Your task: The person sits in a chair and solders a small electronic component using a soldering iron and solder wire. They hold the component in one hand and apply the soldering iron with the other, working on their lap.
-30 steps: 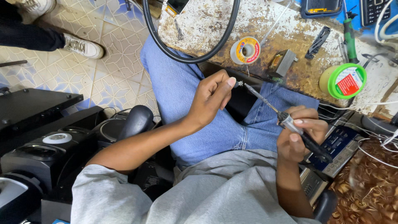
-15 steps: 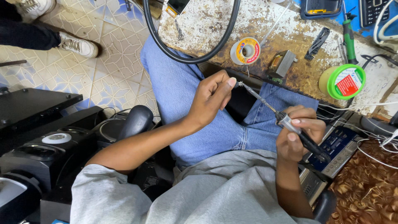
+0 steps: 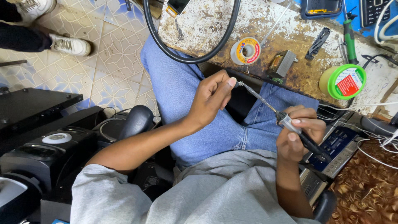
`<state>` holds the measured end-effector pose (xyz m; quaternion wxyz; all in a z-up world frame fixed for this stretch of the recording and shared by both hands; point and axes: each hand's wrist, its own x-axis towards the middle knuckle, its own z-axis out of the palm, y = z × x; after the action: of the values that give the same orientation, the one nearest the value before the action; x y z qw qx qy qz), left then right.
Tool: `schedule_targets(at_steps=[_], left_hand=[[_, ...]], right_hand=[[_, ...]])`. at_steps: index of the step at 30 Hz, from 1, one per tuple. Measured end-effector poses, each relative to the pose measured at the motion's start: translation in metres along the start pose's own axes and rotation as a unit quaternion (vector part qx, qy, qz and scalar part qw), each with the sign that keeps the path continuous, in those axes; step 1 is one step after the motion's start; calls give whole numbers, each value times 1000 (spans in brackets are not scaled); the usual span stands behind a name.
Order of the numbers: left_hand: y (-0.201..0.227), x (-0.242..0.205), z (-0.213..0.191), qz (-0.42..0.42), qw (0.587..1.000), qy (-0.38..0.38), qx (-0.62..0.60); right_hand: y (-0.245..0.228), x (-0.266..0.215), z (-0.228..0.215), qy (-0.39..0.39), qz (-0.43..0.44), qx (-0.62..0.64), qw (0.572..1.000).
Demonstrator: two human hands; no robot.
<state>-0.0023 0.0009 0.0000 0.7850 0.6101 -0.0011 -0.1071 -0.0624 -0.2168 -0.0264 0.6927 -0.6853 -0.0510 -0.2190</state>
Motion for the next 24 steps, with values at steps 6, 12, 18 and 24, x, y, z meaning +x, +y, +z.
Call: schedule_targets(at_steps=[6, 12, 18, 24], left_hand=[[0, 0, 0, 0, 1000, -1, -7], [1, 0, 0, -2, 1000, -2, -1], [-1, 0, 0, -2, 1000, -1, -5], [-2, 0, 0, -4, 1000, 0, -3]], right_hand=[[3, -1, -3, 4, -2, 5, 1000], [-1, 0, 0, -2, -1, -1, 1000], [4, -2, -4, 11, 1, 1, 1000], [2, -1, -3, -2, 1, 7, 1000]])
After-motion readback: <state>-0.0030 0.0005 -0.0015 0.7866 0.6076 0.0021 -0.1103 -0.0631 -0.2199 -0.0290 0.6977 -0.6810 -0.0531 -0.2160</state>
